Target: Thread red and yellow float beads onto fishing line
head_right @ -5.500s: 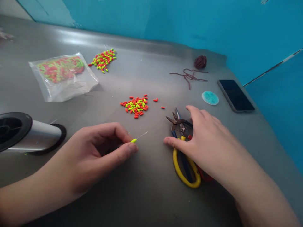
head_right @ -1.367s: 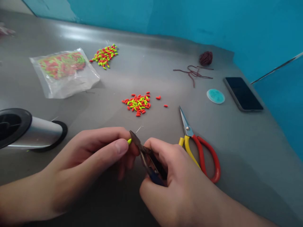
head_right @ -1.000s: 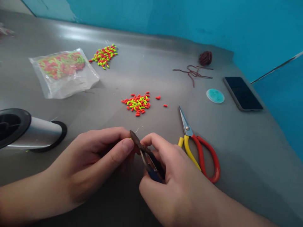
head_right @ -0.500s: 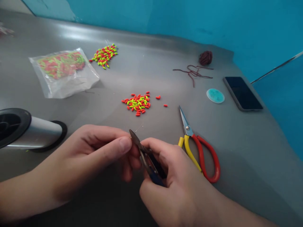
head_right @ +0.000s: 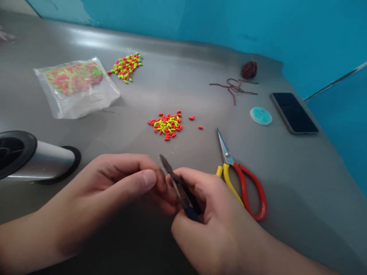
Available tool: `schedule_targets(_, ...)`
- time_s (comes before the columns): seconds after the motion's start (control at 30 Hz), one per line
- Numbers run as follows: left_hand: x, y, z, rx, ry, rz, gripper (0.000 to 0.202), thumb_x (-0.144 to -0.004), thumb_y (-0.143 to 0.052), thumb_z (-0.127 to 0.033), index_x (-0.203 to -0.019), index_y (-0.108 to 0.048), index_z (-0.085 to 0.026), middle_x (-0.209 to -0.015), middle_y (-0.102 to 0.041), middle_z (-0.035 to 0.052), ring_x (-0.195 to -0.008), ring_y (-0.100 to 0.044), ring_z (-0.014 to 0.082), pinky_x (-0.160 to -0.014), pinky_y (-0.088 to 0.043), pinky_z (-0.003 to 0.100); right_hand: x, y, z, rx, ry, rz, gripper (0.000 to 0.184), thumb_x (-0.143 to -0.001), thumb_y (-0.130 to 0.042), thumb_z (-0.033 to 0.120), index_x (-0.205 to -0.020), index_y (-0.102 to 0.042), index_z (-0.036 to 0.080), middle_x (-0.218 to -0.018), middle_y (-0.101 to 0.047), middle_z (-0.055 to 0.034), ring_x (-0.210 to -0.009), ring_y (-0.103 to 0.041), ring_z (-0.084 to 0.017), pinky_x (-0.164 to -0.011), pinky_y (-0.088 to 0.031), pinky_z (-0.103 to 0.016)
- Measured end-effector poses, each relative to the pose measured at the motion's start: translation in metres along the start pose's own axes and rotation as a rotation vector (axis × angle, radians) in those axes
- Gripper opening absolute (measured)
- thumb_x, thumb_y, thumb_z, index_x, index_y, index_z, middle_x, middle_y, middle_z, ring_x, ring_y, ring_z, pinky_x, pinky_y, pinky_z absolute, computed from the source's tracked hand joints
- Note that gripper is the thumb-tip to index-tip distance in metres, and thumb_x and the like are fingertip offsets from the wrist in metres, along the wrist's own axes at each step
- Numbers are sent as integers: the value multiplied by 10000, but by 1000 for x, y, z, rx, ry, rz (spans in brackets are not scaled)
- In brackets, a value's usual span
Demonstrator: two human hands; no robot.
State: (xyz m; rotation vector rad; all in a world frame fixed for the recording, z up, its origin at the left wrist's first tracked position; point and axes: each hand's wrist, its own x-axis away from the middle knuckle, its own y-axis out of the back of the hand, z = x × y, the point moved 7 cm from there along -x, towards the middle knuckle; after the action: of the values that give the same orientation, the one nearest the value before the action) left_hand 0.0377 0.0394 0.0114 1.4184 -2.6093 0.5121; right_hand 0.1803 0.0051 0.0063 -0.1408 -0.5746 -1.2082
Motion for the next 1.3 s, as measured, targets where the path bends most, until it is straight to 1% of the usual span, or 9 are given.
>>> schedule_targets(0.1, 2, 1, 3, 46, -10, 1, 324, -1044, -589, -169, -789, -779, -234, -1002, -901, 20, -1000, -862, 218, -903, -681, 300, -2, 5, 5, -36, 14, -12, 300, -758, -628, 64, -914, -774, 274, -891, -796, 20, -908, -790, -233, -721, -610, -254)
schedule_targets(0.23, 2, 3, 3, 33, -33, 0, 302, -1051, -600, -184, -811, -778, -232, -1020, -899, 19, -1019, -858, 211, -994, -662, 324, -4, 7, 8, -83, 22, 9, 299, -746, -634, 46, -890, -758, 277, -931, -802, 23, -944, -793, -231, -779, -617, -254)
schedule_targets(0.4, -2, 6, -2, -86, -45, -35, 264, -986, -623, -196, -783, -791, -208, -897, -880, 15, -899, -840, 184, -837, -650, 243, -4, 9, 5, -4, -14, -23, 267, -759, -636, 50, -878, -727, 272, -855, -747, 20, -860, -733, -213, -661, -533, -237)
schedule_targets(0.57, -1, 11, -5, -255, -33, -69, 303, -959, -593, -242, -735, -793, -210, -756, -817, -26, -738, -737, 136, -685, -544, 205, -3, 8, 2, 51, -30, -29, 238, -781, -627, 87, -895, -734, 266, -823, -701, 11, -741, -630, -177, -575, -452, -225)
schedule_targets(0.7, 1, 13, -1, -281, -8, -85, 304, -943, -579, -267, -722, -783, -216, -735, -795, -26, -727, -706, 152, -655, -502, 233, -3, 10, 0, 39, -21, -79, 249, -771, -652, 109, -918, -755, 280, -850, -741, 15, -779, -679, -181, -640, -516, -218)
schedule_targets(0.8, 2, 15, -1, -317, -29, -102, 295, -923, -573, -255, -713, -778, -224, -710, -772, -30, -691, -672, 148, -608, -473, 233, -2, 15, 2, 41, -10, -145, 211, -766, -681, 166, -922, -778, 269, -818, -759, -5, -755, -703, -200, -613, -531, -234)
schedule_targets(1.03, 6, 18, -6, -475, -121, -196, 302, -950, -564, -279, -708, -737, -231, -630, -678, -38, -593, -572, 130, -487, -391, 213, -4, 27, 17, 82, 65, -301, 202, -709, -672, 271, -857, -798, 216, -560, -597, 26, -429, -440, -111, -360, -343, -208)
schedule_targets(1.2, 8, 17, -11, -556, -211, -225, 305, -959, -563, -260, -696, -711, -219, -619, -664, -49, -567, -561, 110, -496, -407, 197, -4, 32, 11, 48, 65, -342, 224, -765, -680, 309, -938, -804, 236, -568, -548, 55, -413, -398, -91, -351, -309, -202)
schedule_targets(1.3, 8, 17, -13, -590, -249, -240, 306, -956, -565, -237, -683, -700, -214, -589, -621, -59, -547, -531, 95, -494, -402, 182, -4, 34, 8, 43, 34, -340, 245, -721, -677, 322, -912, -791, 221, -557, -542, 47, -421, -414, -102, -364, -324, -218)
